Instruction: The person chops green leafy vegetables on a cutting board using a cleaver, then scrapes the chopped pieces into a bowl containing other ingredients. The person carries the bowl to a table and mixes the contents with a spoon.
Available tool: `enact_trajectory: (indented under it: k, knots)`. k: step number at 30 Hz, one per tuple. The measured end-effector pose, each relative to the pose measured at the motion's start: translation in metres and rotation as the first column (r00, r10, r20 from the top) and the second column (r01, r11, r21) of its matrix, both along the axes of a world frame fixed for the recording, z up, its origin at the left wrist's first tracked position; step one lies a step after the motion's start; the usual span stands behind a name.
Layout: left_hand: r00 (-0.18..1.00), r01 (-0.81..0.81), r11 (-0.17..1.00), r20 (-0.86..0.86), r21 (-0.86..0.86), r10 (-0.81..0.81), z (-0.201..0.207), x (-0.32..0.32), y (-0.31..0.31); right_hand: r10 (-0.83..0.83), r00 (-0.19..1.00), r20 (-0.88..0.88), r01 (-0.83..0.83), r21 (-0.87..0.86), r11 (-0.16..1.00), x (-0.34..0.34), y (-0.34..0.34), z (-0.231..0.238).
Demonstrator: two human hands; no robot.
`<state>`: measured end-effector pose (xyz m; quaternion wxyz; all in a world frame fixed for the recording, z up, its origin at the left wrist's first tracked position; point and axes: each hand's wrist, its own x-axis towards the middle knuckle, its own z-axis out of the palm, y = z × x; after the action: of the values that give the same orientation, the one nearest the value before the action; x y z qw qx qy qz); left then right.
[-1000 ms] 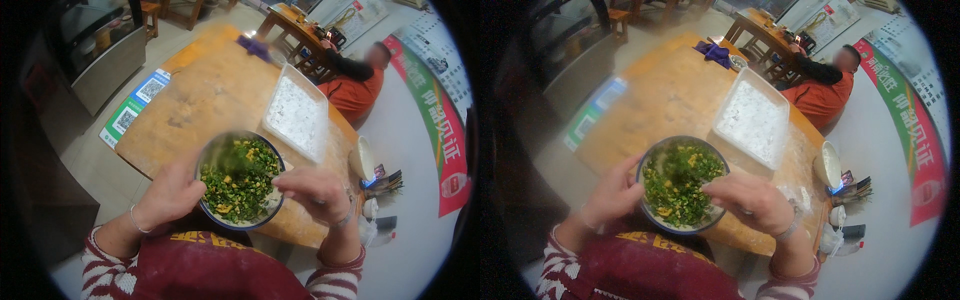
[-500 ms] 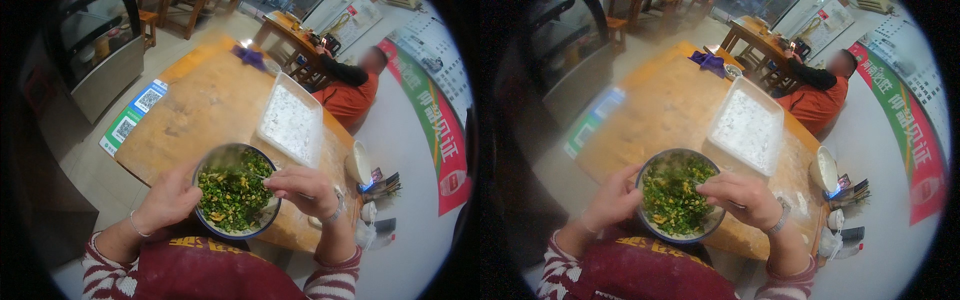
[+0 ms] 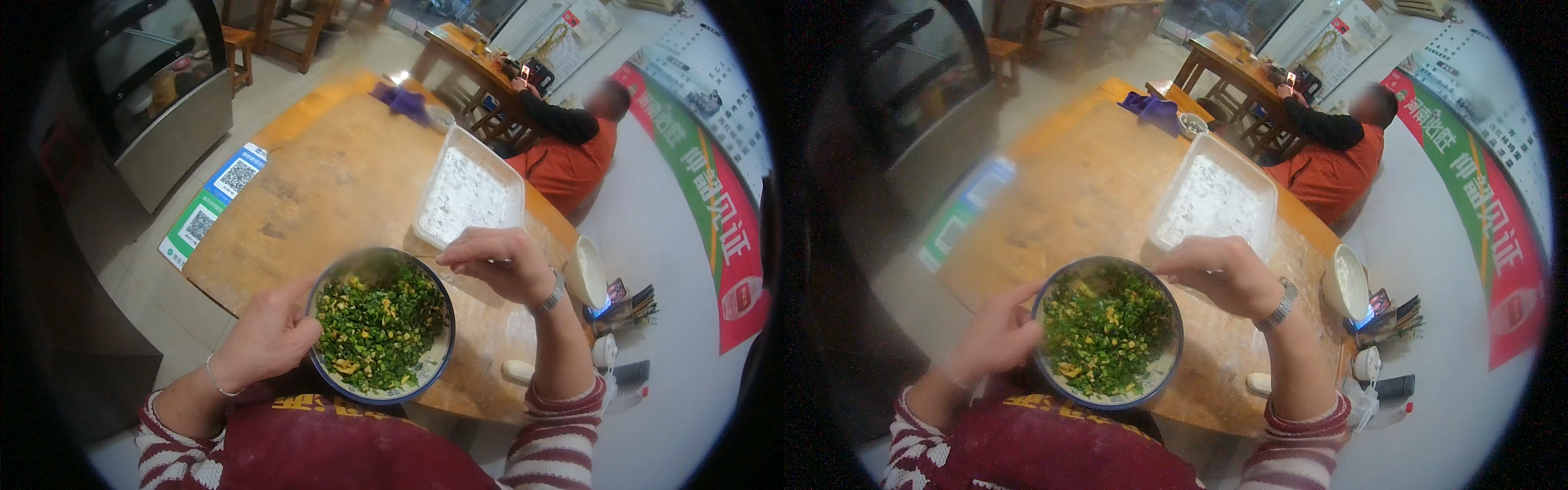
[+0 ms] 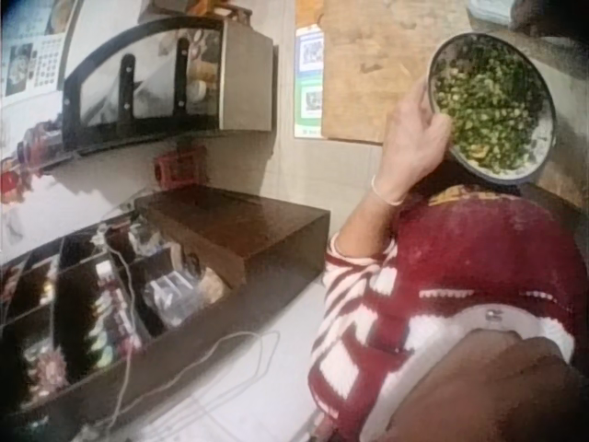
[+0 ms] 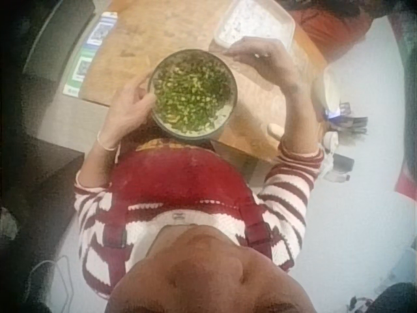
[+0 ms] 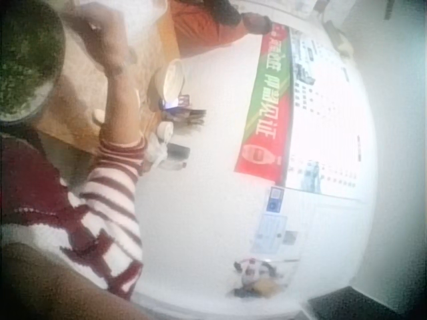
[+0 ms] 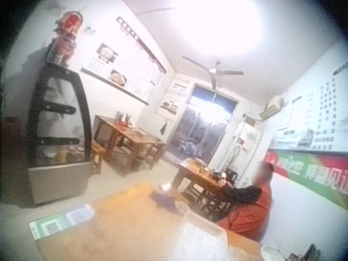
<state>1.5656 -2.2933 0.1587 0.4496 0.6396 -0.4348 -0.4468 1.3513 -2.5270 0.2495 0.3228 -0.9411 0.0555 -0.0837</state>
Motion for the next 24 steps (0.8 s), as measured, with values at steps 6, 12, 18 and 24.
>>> enact_trajectory:
  k: [6,12,18,24]
  knots:
    - [0.998,-0.060,0.998,0.002,-0.015,0.060,-0.003,-0.002,0.001,0.003,0.999,0.043,-0.010,0.153,0.988,-0.024,0.022,0.002]
    - [0.998,0.008,1.000,0.063,0.012,-0.008,-0.001,0.001,-0.001,-0.059,0.997,0.050,0.060,-0.013,0.998,-0.021,0.010,0.006]
    - [1.000,-0.028,1.000,0.008,-0.003,0.028,0.003,-0.002,0.002,-0.271,0.962,-0.002,0.271,0.068,0.960,-0.051,0.019,-0.009]
    - [0.994,-0.094,0.995,-0.059,-0.030,0.092,0.000,-0.006,0.003,-0.618,0.782,-0.081,0.598,0.378,0.707,-0.084,0.090,-0.045]
